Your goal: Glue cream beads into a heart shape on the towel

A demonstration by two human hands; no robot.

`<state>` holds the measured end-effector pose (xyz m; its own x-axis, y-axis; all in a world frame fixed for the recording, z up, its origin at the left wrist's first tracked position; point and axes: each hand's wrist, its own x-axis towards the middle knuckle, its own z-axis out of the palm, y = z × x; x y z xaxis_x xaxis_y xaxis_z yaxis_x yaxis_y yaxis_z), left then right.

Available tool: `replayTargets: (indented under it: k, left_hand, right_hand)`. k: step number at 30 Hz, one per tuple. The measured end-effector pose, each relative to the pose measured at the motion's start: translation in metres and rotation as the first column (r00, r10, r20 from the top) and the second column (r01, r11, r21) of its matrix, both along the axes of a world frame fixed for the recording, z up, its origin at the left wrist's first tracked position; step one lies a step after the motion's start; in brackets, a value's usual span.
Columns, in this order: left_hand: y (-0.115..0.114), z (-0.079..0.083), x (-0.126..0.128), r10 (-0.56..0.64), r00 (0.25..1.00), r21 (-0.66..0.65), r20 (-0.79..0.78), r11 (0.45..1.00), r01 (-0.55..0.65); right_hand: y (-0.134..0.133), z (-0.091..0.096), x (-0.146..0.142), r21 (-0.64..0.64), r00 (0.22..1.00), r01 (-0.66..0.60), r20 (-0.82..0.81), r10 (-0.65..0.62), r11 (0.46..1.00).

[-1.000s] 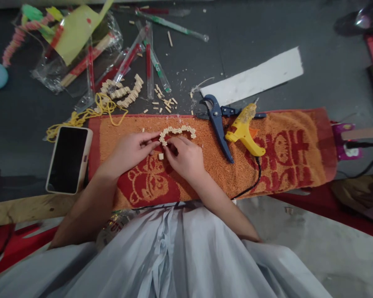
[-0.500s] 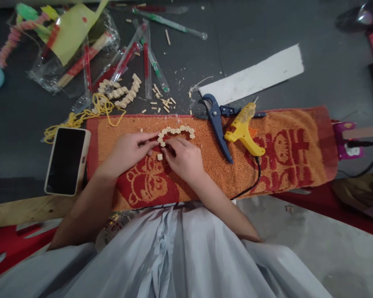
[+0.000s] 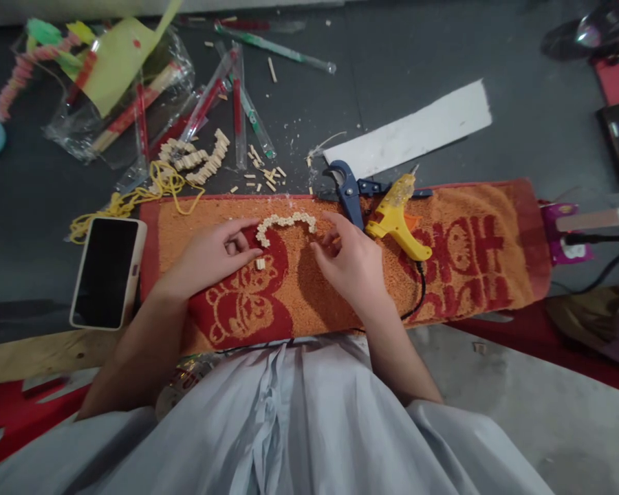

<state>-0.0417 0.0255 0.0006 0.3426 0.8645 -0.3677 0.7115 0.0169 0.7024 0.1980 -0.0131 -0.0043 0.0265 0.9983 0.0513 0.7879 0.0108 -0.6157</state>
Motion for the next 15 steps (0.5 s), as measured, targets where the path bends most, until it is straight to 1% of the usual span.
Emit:
replayTargets:
  k: [2, 5, 8, 12, 14, 15]
  left_hand:
    - [0.000, 0.000, 0.000, -0.001, 1.000, -0.004, -0.017, 1.000, 0.001]
    - [0.000, -0.002, 0.001, -0.005, 0.999, 0.009, -0.049, 1.000, 0.005]
    - [0.000, -0.002, 0.001, -0.010, 0.999, 0.030, -0.053, 0.999, 0.011]
    - [-0.001, 0.000, 0.000, -0.003, 1.000, 0.053, -0.006, 0.999, 0.003]
    - [-0.001, 0.001, -0.001, 0.008, 1.000, 0.073, 0.007, 0.997, -0.008]
    - [-0.001, 0.001, -0.001, 0.015, 1.000, 0.088, 0.007, 0.996, -0.015]
  right_hand:
    - [0.001, -0.005, -0.001, -0.061, 1.000, -0.005, 0.001, 0.005, 0.998]
    - [0.002, -0.010, -0.005, -0.086, 1.000, -0.018, 0.001, 0.018, 0.996]
    - [0.001, -0.012, -0.006, -0.071, 1.000, -0.017, -0.004, 0.017, 0.997]
    - [-0.002, -0.007, -0.003, -0.014, 1.000, -0.009, -0.008, 0.009, 1.000]
    - [-0.005, -0.003, -0.004, 0.015, 1.000, -0.030, -0.006, 0.030, 0.999]
    - [-0.006, -0.001, -0.005, 0.021, 0.998, -0.060, -0.008, 0.060, 0.998]
